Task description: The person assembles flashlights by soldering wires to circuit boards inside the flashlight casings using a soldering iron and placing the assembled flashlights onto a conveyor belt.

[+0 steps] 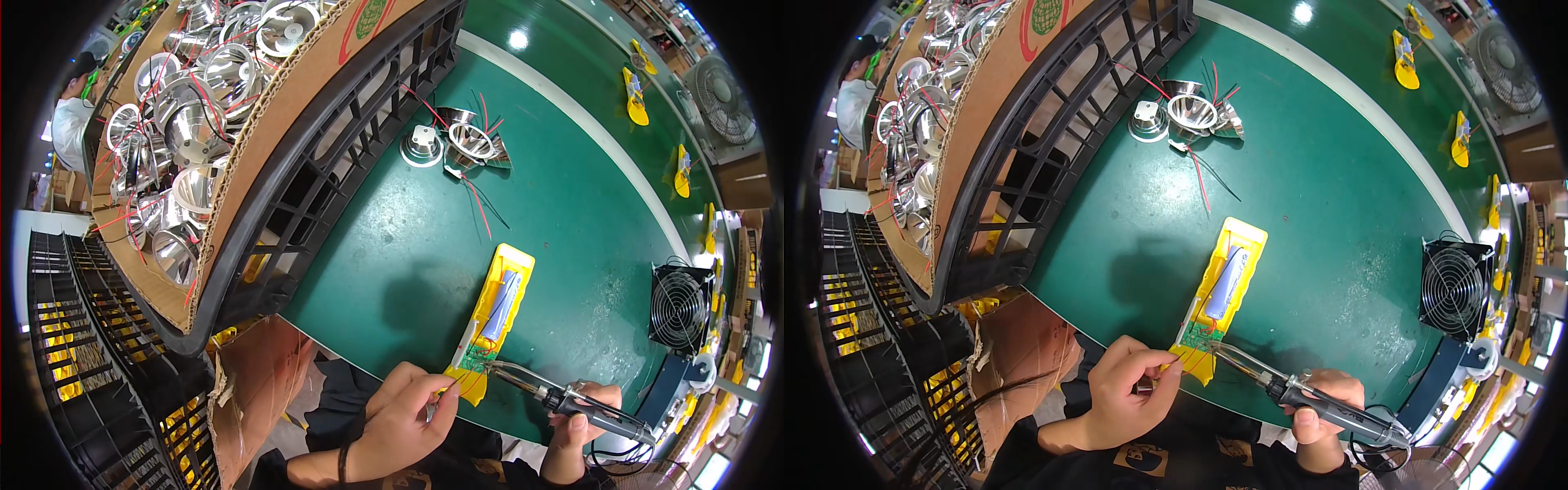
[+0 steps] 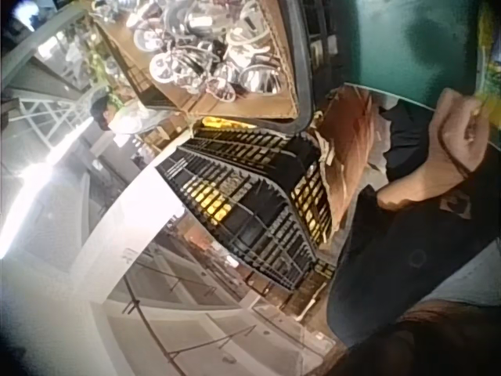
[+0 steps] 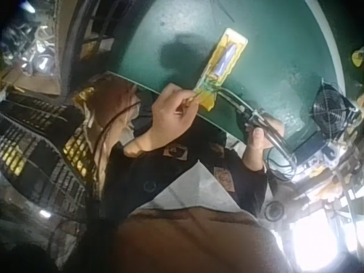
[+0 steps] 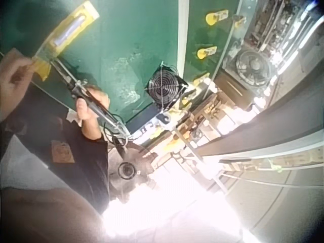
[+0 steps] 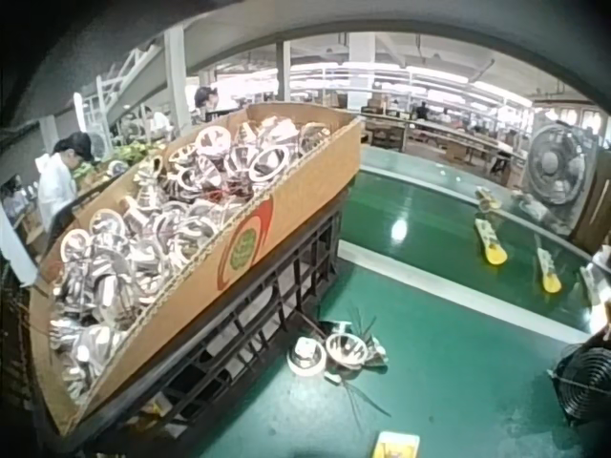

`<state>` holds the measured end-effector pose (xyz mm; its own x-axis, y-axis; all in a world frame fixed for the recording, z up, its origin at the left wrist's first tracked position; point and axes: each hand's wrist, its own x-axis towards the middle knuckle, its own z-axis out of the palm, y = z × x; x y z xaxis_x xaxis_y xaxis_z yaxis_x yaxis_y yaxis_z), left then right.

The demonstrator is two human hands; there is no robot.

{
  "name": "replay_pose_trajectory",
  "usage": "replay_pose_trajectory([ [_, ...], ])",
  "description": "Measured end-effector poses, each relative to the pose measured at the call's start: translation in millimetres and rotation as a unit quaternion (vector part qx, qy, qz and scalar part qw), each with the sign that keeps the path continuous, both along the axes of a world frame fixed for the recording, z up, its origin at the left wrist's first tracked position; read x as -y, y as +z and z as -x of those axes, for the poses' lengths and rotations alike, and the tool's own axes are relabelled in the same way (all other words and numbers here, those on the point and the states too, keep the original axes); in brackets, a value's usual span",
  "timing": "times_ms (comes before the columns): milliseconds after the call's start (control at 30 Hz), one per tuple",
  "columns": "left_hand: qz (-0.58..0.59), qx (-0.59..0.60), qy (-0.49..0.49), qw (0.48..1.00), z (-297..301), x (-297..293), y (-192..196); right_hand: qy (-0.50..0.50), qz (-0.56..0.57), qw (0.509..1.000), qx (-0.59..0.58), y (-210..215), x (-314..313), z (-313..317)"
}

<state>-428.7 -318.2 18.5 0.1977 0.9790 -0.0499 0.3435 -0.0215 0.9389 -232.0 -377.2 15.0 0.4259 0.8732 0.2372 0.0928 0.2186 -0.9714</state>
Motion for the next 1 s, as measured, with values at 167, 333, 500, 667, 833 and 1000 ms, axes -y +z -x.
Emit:
replay_pose_trajectory([
  [167, 0.003, -0.009, -0.030, 1.000, 1.5, -2.2, -2.9, 0.002, 0.001, 1.000, -0.011, 1.9, -1.9, 2.1],
  [333, 0.003, -0.023, -0.039, 0.999, -0.4, -10.3, -1.4, 0.000, 0.016, 1.000, -0.024, 4.2, -3.9, 4.5],
  [500, 0.038, -0.008, -0.027, 0.999, -3.1, -13.6, 0.3, 0.013, 0.040, 0.999, -0.014, 4.4, -4.5, 5.6],
  [667, 0.013, -0.020, -0.044, 0.999, -3.2, -17.0, -1.3, 0.023, 0.038, 0.999, -0.018, 1.6, -4.1, 5.1],
  [833, 0.044, -0.024, -0.045, 0.998, -3.3, -16.5, -1.4, 0.034, 0.017, 0.999, -0.019, -2.6, -2.8, 3.4],
  [1000, 0.007, -0.024, -0.057, 0.998, -2.5, -18.2, -3.3, 0.039, 0.032, 0.999, -0.006, -3.6, -1.9, 2.5],
])
